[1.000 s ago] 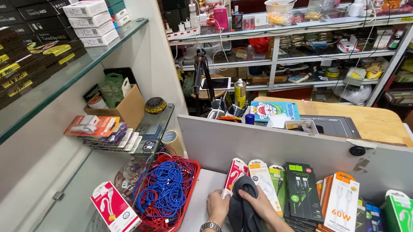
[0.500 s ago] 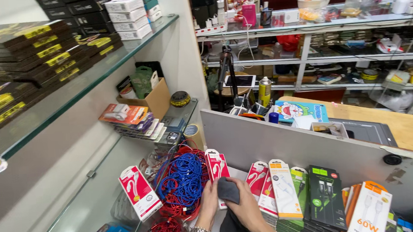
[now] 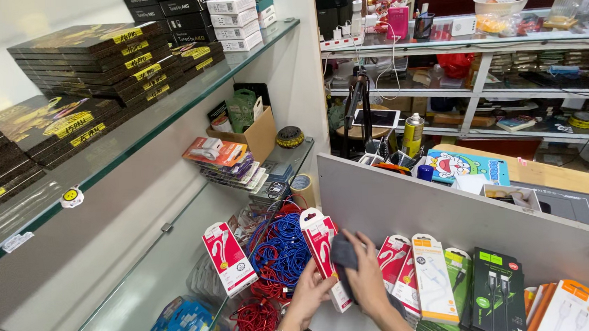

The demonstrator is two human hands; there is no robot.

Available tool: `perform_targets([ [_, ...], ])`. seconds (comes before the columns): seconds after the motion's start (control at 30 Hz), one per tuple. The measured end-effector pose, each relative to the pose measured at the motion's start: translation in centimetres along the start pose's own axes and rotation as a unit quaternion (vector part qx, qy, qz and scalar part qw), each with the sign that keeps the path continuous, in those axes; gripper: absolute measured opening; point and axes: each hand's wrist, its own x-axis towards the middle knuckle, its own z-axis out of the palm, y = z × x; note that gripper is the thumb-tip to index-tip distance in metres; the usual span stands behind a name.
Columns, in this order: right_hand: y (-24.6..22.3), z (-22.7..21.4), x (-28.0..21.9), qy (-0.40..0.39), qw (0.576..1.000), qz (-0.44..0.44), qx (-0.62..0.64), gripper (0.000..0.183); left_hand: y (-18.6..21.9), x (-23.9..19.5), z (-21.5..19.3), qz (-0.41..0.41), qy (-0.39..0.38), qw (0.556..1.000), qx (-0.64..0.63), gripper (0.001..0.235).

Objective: The person organizes stacks of boxed electronic accessories on a counter and glass shelves. They pick up stacks of boxes, wipe them with a dark cloth, and place them back on the counter or shelves in neat piles.

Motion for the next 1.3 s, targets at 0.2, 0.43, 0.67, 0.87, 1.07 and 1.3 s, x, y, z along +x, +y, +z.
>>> perform_targets([
  [0.2, 0.1, 0.0, 3.4, 0.034, 0.984, 0.045, 0.169, 0.049, -1.3, -0.5, -0.5, 0.112, 0.117, 0.933, 0.321, 0.044],
  [0.43, -1.7, 0.8, 3.2, 0.0, 0.938, 0.157, 0.308, 0.052, -0.7, -2.2, 0.1, 0.153, 0.137, 0.911, 0.359, 0.049],
  [0.67, 1.0, 1.9, 3.3, 0.012, 0.948, 0.192, 0.252, 0.052, 1.7, -2.9, 0.0, 0.172, 0.103, 0.938, 0.283, 0.048],
  [0.87, 0.7, 5.0, 2.8, -0.07, 0.878, 0.312, 0.357, 0.053, 7.2, -3.5, -4.0, 0.176, 0.265, 0.926, 0.205, 0.062],
  [1.07, -3.7, 9.9, 1.6, -0.281, 0.793, 0.356, 0.407, 0.057, 8.9, -5.0, -10.7, 0.161, 0.485, 0.818, 0.265, 0.068],
  [1.3, -6.7, 12.2, 1.4, -0.357, 0.75, 0.388, 0.4, 0.062, 5.1, -2.8, -16.2, 0.148, 0.543, 0.751, 0.345, 0.062],
])
